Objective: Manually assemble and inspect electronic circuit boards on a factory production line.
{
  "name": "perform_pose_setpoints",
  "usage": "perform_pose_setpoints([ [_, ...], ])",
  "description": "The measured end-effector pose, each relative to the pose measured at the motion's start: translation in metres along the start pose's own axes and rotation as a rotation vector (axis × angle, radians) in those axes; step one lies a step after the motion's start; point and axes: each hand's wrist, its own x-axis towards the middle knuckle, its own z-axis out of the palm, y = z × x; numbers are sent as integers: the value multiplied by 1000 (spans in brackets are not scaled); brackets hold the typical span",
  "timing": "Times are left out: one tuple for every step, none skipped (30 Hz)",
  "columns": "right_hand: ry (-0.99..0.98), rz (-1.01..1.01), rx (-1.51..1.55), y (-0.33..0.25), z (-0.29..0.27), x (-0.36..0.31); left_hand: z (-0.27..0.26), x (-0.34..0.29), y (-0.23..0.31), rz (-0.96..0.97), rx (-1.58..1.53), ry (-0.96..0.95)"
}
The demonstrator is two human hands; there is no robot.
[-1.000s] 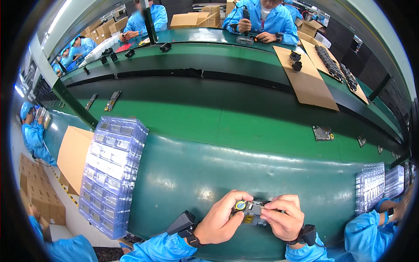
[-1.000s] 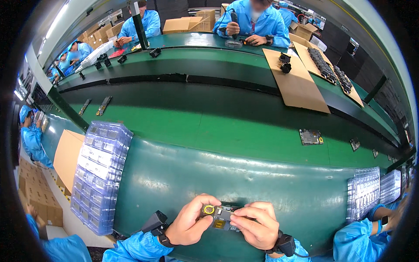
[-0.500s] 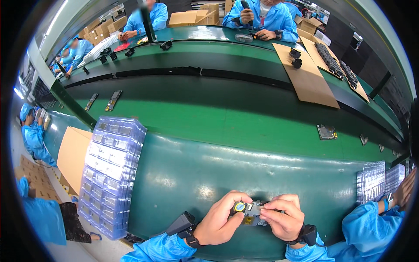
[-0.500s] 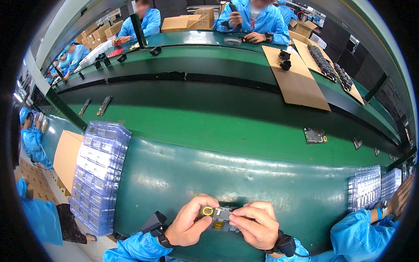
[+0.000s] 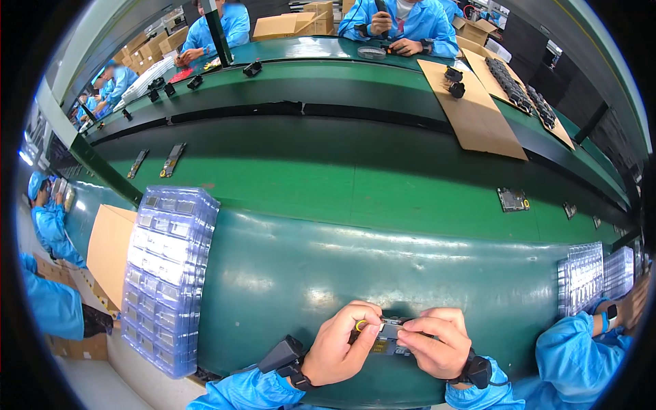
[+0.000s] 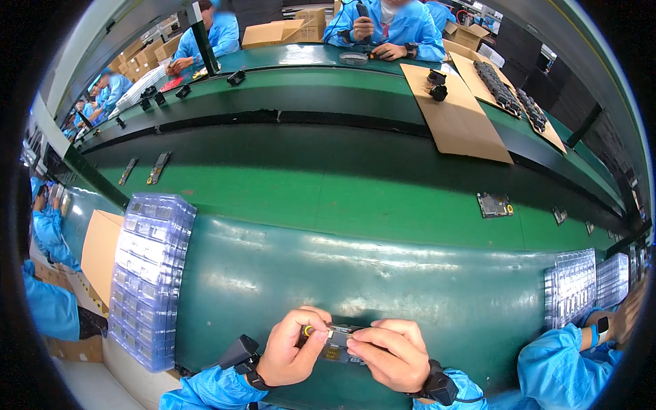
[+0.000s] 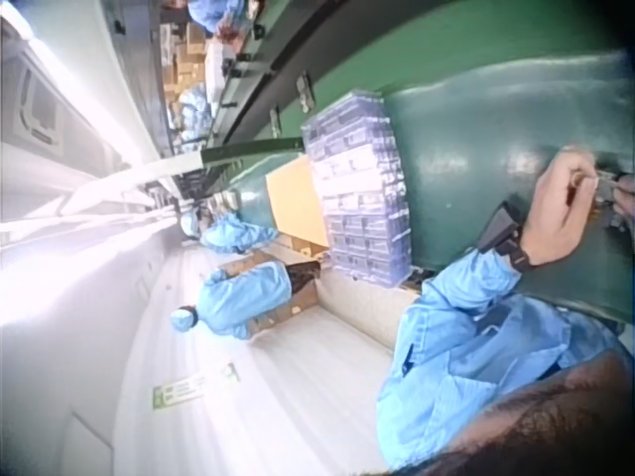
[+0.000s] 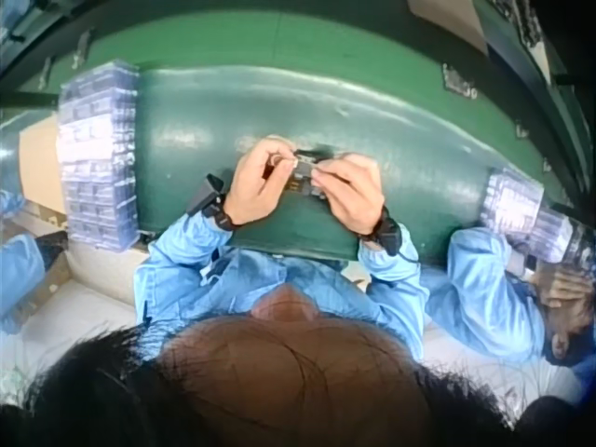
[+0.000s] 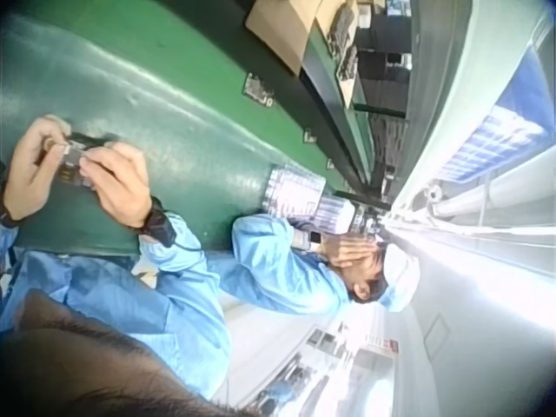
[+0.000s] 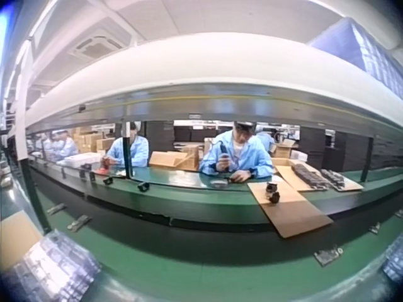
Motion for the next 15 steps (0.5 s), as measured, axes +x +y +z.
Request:
perform_pose_setpoints([
  [1, -1, 12, 0, 0, 0, 1, 0, 0, -3, 1, 12],
  [2, 3, 10, 0, 0, 1, 1, -1, -1, -5, 0, 7],
  [7, 4, 12, -1, 0, 1, 1, -2, -2, -7, -2, 19],
  [13, 5, 13, -1, 0, 2, 2, -2, -4, -10, -3, 31],
  [14, 9, 13, -1, 1, 2, 2, -3, -3, -12, -3, 28],
  [13, 9, 14, -1, 1, 2, 3, -3, -2, -37, -8, 35],
  [12, 9, 15, -1, 1, 2, 3, -3, -1, -62, -14, 43],
  [12, 12, 16, -1, 1, 2, 3, -4, -1, -65, -13, 41],
  [15, 12, 20, -2, 1, 3, 3, -4, -1, -56, 1, 49],
  [18, 11, 24, -2, 2, 3, 3, -4, -1, -47, 15, 56],
  [18, 14, 22, -2, 2, 2, 4, -4, -2, -48, 13, 53],
  [19, 15, 24, -2, 2, 2, 5, -5, -2, -41, 19, 58],
  [19, 15, 26, -2, 2, 1, 5, -5, -3, -34, 24, 64],
  [19, 16, 29, -1, 2, 1, 5, -4, -4, -36, 26, 64],
  [17, 13, 28, -1, 2, 1, 4, -4, -4, -20, 27, 57],
])
